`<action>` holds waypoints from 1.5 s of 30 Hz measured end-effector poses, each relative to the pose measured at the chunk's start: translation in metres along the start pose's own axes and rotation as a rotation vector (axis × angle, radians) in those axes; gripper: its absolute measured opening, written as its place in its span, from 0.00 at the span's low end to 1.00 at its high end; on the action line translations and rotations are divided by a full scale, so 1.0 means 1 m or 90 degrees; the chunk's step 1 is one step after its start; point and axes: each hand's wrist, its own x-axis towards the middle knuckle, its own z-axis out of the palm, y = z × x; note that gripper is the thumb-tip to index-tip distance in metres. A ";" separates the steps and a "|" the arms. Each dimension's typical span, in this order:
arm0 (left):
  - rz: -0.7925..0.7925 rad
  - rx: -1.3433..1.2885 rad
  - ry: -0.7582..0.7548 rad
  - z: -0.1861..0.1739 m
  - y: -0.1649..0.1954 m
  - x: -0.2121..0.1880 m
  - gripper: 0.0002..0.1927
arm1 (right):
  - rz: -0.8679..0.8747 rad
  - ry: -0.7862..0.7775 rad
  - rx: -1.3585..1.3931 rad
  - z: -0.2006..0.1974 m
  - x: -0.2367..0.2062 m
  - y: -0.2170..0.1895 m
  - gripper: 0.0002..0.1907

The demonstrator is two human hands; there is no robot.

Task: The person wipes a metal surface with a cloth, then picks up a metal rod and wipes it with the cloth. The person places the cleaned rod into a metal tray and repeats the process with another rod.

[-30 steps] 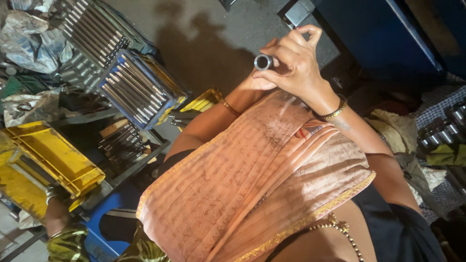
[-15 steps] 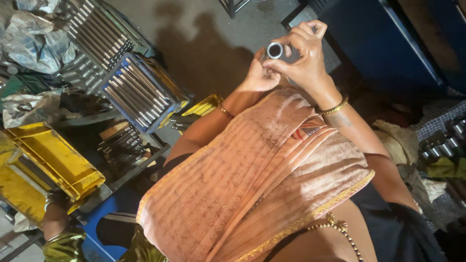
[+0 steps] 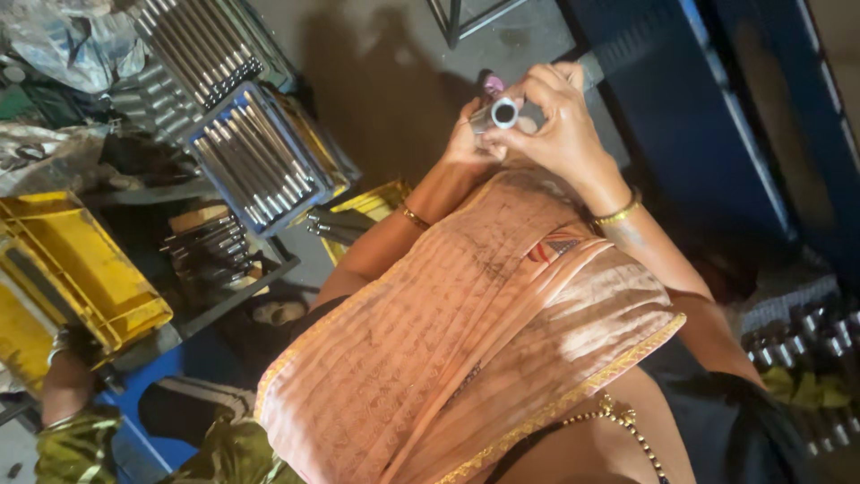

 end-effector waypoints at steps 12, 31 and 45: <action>0.343 0.426 0.046 0.108 0.137 0.155 0.25 | 0.245 -0.285 0.207 -0.019 0.126 0.216 0.38; 0.314 1.352 0.459 0.160 0.312 0.230 0.24 | 0.530 -0.030 0.387 0.027 0.394 0.515 0.09; 0.068 1.032 0.728 0.029 0.294 0.156 0.22 | 0.407 -0.075 0.006 0.076 0.464 0.562 0.20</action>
